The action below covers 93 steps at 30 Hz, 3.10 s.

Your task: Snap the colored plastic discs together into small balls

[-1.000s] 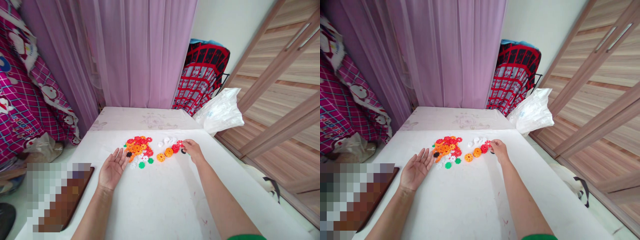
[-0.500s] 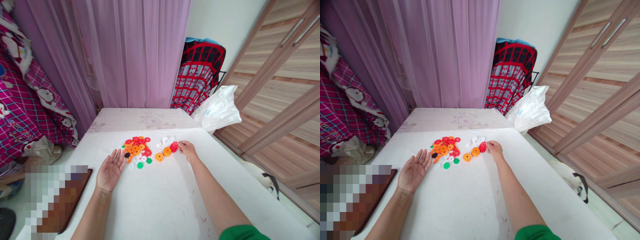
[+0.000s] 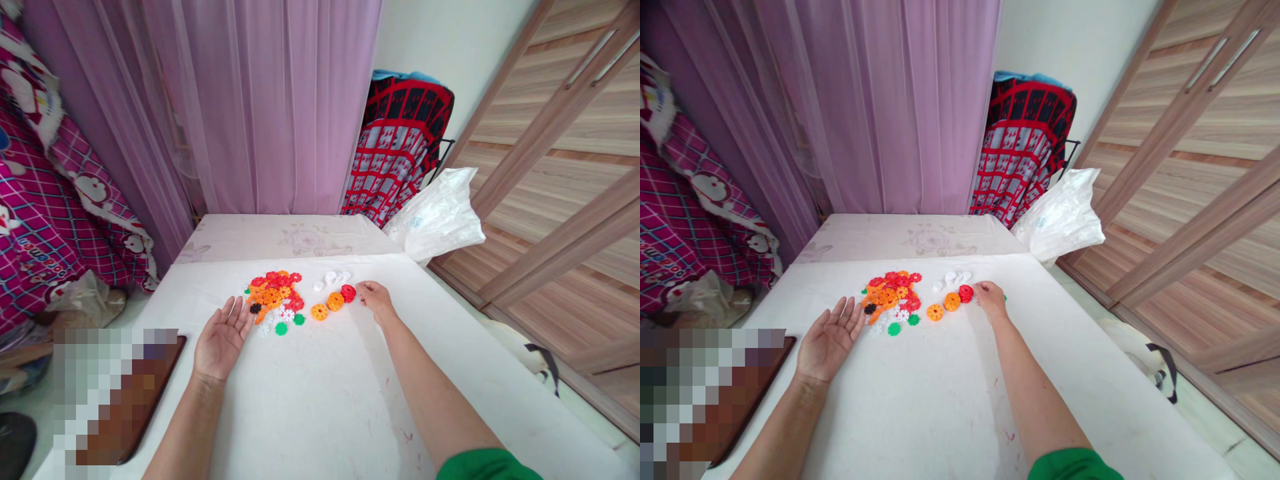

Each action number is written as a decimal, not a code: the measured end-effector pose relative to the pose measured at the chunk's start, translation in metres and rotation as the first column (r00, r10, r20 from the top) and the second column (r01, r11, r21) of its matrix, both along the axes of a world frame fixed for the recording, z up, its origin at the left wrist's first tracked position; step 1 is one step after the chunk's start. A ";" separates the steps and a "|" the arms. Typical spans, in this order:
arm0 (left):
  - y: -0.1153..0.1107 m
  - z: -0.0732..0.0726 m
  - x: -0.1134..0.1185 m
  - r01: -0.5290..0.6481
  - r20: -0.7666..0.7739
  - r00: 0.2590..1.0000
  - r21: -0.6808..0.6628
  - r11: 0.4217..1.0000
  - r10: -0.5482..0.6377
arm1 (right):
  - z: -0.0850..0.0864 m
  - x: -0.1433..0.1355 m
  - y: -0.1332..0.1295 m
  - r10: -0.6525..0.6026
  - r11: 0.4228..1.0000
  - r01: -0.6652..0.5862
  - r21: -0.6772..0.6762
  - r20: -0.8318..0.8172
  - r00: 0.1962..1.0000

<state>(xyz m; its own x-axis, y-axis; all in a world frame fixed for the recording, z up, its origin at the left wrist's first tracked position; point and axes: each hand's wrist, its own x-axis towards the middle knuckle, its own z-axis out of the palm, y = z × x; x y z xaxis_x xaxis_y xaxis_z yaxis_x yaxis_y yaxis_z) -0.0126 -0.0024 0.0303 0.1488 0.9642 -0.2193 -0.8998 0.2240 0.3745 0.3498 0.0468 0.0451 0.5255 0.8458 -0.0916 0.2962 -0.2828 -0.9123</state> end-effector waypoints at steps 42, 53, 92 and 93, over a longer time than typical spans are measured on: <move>-0.001 0.003 0.002 -0.031 -0.024 0.999 -0.017 0.999 0.031 | 0.004 -0.022 -0.029 0.077 0.925 -0.311 0.216 0.698 0.712; -0.002 -0.003 -0.002 -0.010 0.014 1.000 0.031 0.999 0.010 | 0.023 -0.119 -0.039 0.452 0.811 -0.557 -0.180 0.797 0.401; -0.001 0.002 0.000 -0.045 -0.020 0.999 -0.015 0.999 0.045 | -0.025 -0.023 -0.070 0.097 0.987 -0.161 0.007 0.774 0.625; -0.001 0.001 0.000 -0.041 -0.020 0.999 -0.011 0.999 0.041 | -0.025 -0.023 -0.069 0.095 0.987 -0.161 0.009 0.775 0.625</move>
